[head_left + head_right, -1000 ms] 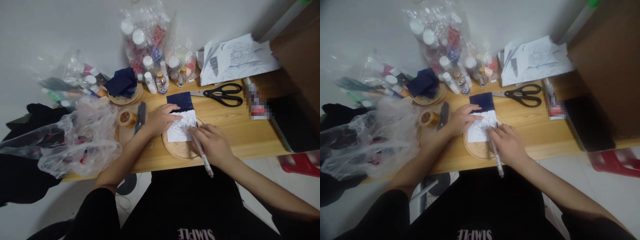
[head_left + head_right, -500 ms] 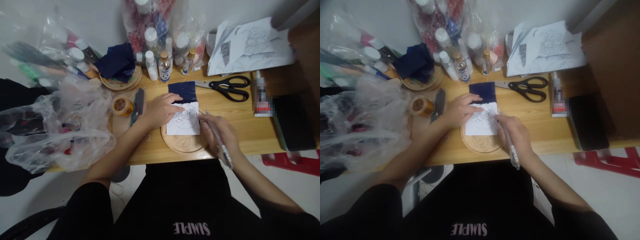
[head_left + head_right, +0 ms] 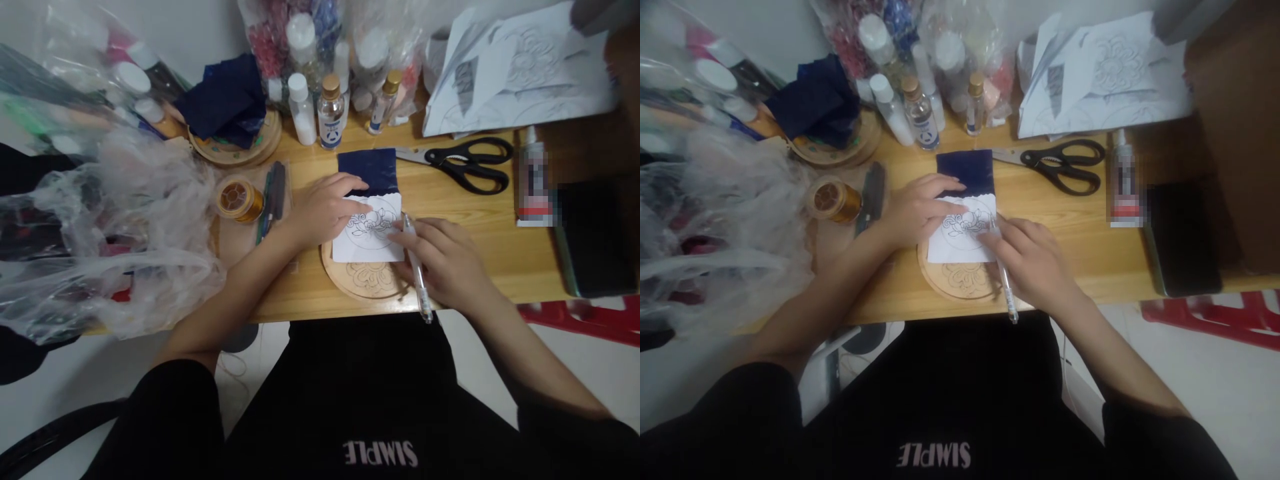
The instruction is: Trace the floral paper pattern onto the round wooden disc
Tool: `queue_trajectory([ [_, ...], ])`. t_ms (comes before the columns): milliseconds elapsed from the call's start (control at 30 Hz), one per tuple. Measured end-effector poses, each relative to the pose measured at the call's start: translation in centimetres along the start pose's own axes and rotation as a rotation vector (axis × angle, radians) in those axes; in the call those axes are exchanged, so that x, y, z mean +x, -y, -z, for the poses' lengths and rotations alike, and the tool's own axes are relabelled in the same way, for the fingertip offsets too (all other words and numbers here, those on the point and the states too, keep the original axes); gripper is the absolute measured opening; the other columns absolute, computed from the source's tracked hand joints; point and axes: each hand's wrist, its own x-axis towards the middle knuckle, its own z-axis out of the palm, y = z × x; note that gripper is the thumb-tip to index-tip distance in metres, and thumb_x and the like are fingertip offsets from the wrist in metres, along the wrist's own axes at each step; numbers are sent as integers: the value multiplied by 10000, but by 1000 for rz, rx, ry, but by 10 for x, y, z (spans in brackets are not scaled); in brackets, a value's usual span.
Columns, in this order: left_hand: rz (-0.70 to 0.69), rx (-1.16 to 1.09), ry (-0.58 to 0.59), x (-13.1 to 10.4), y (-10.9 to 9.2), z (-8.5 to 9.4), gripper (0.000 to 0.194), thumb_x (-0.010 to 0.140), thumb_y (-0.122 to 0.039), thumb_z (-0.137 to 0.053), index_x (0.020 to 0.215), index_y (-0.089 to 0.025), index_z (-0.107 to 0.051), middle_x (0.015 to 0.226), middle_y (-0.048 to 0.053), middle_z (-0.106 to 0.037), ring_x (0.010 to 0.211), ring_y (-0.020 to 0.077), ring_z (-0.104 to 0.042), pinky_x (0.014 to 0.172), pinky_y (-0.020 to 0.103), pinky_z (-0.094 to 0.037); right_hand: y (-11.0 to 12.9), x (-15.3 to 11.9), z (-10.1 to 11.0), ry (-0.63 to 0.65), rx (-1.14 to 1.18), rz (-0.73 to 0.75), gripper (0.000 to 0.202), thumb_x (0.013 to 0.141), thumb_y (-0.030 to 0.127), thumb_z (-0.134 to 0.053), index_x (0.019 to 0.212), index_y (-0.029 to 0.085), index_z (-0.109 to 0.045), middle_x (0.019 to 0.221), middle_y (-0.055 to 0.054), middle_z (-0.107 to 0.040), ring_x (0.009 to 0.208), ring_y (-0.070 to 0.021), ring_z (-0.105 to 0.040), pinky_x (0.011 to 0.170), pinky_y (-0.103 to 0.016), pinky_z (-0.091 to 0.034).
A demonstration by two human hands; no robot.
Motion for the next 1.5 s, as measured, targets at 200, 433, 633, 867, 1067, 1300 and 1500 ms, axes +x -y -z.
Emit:
queue_trajectory([
  [200, -17, -1, 13, 0, 4, -3, 331, 932, -165, -474, 1084, -322, -722, 1248, 12, -647, 1197, 210, -579, 994, 439, -506, -11, 20, -3, 80, -8, -15, 252, 899, 167, -501, 1108, 214, -633, 1006, -76, -724, 965, -229, -610, 773, -344, -433],
  [433, -29, 7, 25, 0, 4, -2, 337, 928, -157, -434, 1062, -295, -710, 1254, 20, -636, 1203, 215, -569, 1000, 449, -499, -26, 40, 1, 116, 151, -6, 213, 900, 233, -508, 1040, 213, -667, 867, -65, -718, 782, -213, -613, 697, -336, -439],
  [633, -31, 0, 27, 1, 5, -3, 332, 916, -186, -416, 1040, -273, -711, 1246, 43, -633, 1182, 237, -576, 986, 448, -505, -26, 46, 10, 153, 437, -103, 166, 897, 333, -558, 1001, 273, -672, 960, -49, -741, 879, -219, -666, 762, -357, -503],
  [867, 37, -31, 83, 4, 4, 0, 334, 930, -211, -405, 1029, -308, -709, 1260, 9, -640, 1206, 226, -571, 1020, 449, -490, -27, 48, 5, 134, 548, -161, 186, 876, 404, -604, 945, 261, -701, 932, -38, -752, 831, -195, -682, 766, -345, -522],
  [1067, 39, -29, 102, 4, 3, 1, 345, 921, -206, -417, 1051, -318, -716, 1267, 11, -640, 1217, 227, -565, 1025, 452, -488, -23, 45, 3, 78, 572, -196, 143, 871, 379, -626, 937, 270, -691, 918, -43, -740, 826, -201, -675, 753, -353, -523],
  [1300, 51, -54, 97, 5, 2, 2, 350, 906, -195, -417, 1041, -315, -716, 1255, 6, -640, 1216, 234, -571, 1028, 456, -486, -22, 44, 4, 93, 537, -223, 200, 882, 472, -591, 926, 300, -681, 875, -30, -722, 791, -207, -655, 735, -376, -513],
  [1500, 68, -37, 91, 4, -1, 3, 350, 887, -185, -438, 1052, -315, -718, 1263, 3, -640, 1221, 233, -567, 1024, 460, -489, -23, 43, 5, 114, 546, -106, 163, 896, 411, -592, 954, 291, -685, 894, -27, -737, 829, -205, -667, 743, -372, -521],
])
